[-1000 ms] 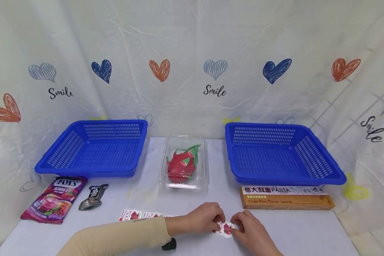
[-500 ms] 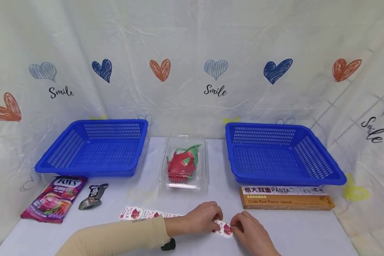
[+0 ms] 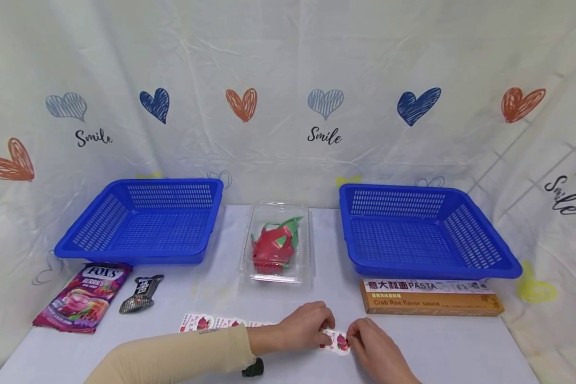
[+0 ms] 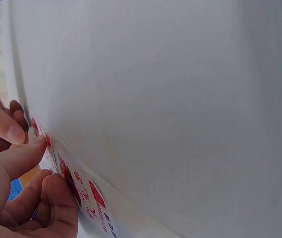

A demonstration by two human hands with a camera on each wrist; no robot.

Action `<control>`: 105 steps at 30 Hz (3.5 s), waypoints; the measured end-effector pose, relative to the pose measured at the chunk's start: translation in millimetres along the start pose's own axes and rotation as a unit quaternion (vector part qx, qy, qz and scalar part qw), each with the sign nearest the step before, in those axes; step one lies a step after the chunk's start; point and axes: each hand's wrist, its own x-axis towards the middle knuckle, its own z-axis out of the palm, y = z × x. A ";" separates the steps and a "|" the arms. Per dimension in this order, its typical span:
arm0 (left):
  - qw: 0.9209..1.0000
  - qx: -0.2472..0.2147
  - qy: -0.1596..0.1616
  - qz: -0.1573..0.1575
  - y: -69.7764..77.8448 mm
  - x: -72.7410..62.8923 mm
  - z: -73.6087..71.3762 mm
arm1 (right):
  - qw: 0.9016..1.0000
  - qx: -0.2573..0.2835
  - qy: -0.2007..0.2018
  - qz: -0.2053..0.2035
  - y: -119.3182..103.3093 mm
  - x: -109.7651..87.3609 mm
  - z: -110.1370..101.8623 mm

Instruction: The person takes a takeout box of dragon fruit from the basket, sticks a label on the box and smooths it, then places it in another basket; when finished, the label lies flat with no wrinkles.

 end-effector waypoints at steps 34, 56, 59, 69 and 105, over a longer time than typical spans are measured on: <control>1.000 -0.011 -0.026 0.012 -3.0 0.8 -0.4 | 0.995 0.083 -0.034 -0.043 8.5 -0.3 -2.4; 0.997 -0.026 -0.056 0.054 -8.5 -0.6 -7.3 | 0.992 0.110 -0.059 -0.020 8.6 0.4 -7.8; 0.996 -0.029 -0.062 0.059 -9.4 -0.8 -7.9 | 0.990 0.123 -0.065 -0.004 8.1 0.7 -9.0; 0.993 -0.021 -0.066 0.091 -12.6 -1.9 -8.0 | 0.983 0.168 -0.070 -0.019 14.1 0.9 -12.6; 0.951 -0.301 0.036 0.068 -9.0 -22.9 -20.6 | 0.957 0.269 -0.096 -0.047 -0.3 18.3 -48.2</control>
